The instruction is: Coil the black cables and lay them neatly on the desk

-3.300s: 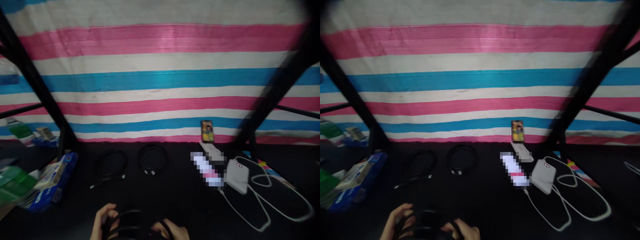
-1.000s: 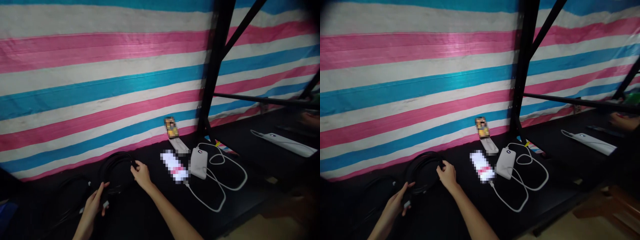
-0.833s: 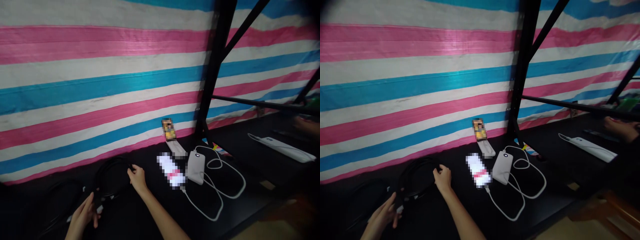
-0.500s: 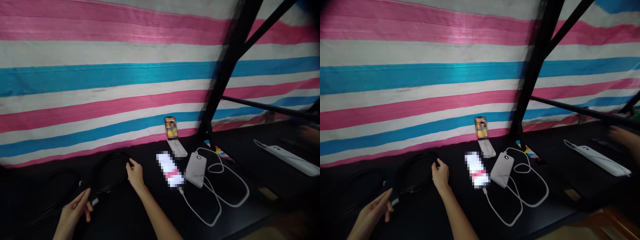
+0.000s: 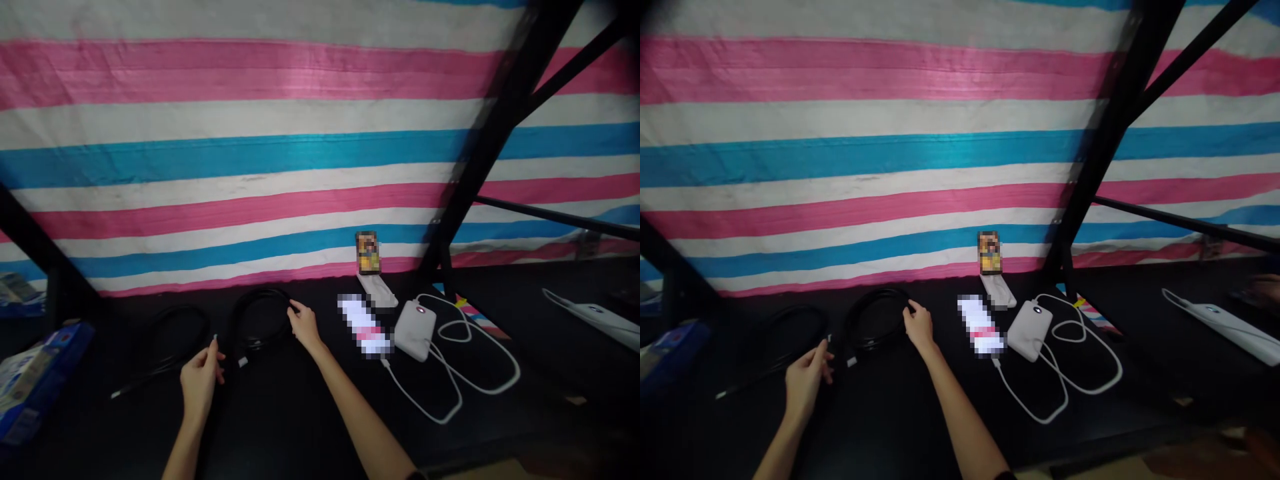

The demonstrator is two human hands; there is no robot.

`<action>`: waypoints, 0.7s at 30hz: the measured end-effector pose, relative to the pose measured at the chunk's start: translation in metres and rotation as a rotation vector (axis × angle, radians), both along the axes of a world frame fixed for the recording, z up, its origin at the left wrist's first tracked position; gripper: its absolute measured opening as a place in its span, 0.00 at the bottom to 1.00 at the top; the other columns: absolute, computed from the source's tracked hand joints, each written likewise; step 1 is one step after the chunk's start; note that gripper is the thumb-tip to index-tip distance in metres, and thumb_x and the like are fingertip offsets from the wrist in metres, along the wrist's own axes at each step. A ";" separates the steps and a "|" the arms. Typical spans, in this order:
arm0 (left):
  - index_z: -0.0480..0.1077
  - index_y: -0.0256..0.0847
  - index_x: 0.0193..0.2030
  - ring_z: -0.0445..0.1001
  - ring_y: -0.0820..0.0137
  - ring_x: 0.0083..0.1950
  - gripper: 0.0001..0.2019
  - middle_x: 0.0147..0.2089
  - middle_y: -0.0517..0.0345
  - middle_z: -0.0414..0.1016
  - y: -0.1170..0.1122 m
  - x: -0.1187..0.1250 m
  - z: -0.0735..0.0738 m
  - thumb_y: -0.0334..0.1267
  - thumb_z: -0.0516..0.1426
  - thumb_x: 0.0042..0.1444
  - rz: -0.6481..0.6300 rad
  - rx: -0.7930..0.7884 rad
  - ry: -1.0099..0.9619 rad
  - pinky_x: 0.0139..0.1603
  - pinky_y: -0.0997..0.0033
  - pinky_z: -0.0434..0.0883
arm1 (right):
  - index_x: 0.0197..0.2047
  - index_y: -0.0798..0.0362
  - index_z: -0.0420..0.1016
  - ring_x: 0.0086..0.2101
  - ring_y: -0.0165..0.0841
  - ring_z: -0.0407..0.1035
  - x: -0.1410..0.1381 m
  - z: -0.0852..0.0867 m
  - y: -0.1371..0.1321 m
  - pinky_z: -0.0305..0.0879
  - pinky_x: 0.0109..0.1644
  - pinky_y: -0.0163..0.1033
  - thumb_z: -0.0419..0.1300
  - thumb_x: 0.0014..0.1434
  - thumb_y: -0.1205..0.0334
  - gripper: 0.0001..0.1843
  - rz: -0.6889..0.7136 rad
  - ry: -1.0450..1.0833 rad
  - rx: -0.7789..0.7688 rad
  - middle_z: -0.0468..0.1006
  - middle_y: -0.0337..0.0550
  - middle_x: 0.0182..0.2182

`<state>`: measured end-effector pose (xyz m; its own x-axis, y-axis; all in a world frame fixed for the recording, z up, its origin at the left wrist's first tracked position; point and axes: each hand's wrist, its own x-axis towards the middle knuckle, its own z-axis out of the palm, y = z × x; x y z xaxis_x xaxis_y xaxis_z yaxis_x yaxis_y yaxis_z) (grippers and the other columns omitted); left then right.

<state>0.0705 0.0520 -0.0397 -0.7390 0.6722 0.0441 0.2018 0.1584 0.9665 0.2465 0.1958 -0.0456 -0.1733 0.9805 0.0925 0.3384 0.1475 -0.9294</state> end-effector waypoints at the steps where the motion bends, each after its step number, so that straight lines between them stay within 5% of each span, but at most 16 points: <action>1: 0.66 0.39 0.21 0.62 0.71 0.14 0.24 0.09 0.66 0.58 0.000 0.000 -0.001 0.60 0.51 0.48 0.004 0.020 0.019 0.26 0.68 0.69 | 0.53 0.57 0.73 0.17 0.29 0.67 0.001 0.001 0.000 0.64 0.26 0.32 0.52 0.57 0.59 0.22 -0.022 -0.010 0.019 0.74 0.37 0.17; 7: 0.66 0.41 0.19 0.60 0.71 0.14 0.24 0.11 0.64 0.57 0.002 0.013 -0.005 0.57 0.47 0.53 -0.027 0.036 0.236 0.17 0.71 0.58 | 0.50 0.52 0.74 0.20 0.31 0.68 0.011 0.006 -0.003 0.61 0.25 0.33 0.50 0.58 0.56 0.21 -0.087 -0.062 0.104 0.76 0.39 0.21; 11: 0.63 0.41 0.16 0.66 0.71 0.23 0.21 0.16 0.62 0.62 0.000 0.013 -0.001 0.51 0.49 0.54 0.092 0.047 0.488 0.40 0.64 0.66 | 0.47 0.52 0.74 0.18 0.31 0.65 0.012 0.009 -0.006 0.57 0.23 0.33 0.47 0.59 0.55 0.20 0.006 -0.126 0.150 0.72 0.36 0.18; 14: 0.65 0.41 0.20 0.69 0.68 0.30 0.17 0.21 0.60 0.67 -0.005 -0.007 0.003 0.46 0.49 0.56 0.230 0.039 0.625 0.57 0.54 0.57 | 0.42 0.50 0.75 0.17 0.30 0.63 0.012 0.015 -0.012 0.56 0.24 0.32 0.47 0.58 0.55 0.18 0.117 -0.199 0.201 0.68 0.33 0.15; 18: 0.70 0.39 0.40 0.68 0.54 0.52 0.12 0.43 0.46 0.74 -0.017 -0.046 -0.001 0.43 0.53 0.54 0.294 -0.028 0.738 0.56 0.45 0.57 | 0.40 0.48 0.75 0.17 0.30 0.63 0.008 0.021 -0.020 0.55 0.25 0.33 0.49 0.57 0.56 0.16 0.197 -0.283 0.266 0.62 0.31 0.13; 21: 0.70 0.39 0.46 0.68 0.53 0.54 0.16 0.49 0.43 0.72 -0.026 -0.067 -0.011 0.45 0.56 0.52 0.194 -0.099 0.815 0.54 0.47 0.62 | 0.42 0.47 0.75 0.18 0.31 0.64 0.005 0.022 -0.024 0.54 0.26 0.33 0.47 0.59 0.55 0.17 0.222 -0.365 0.310 0.61 0.31 0.13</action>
<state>0.0032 0.0258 -0.0503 -0.6044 0.5655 0.5611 0.7906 0.3390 0.5099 0.2518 0.1719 -0.0237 -0.4489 0.8527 0.2672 0.5612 0.5017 -0.6583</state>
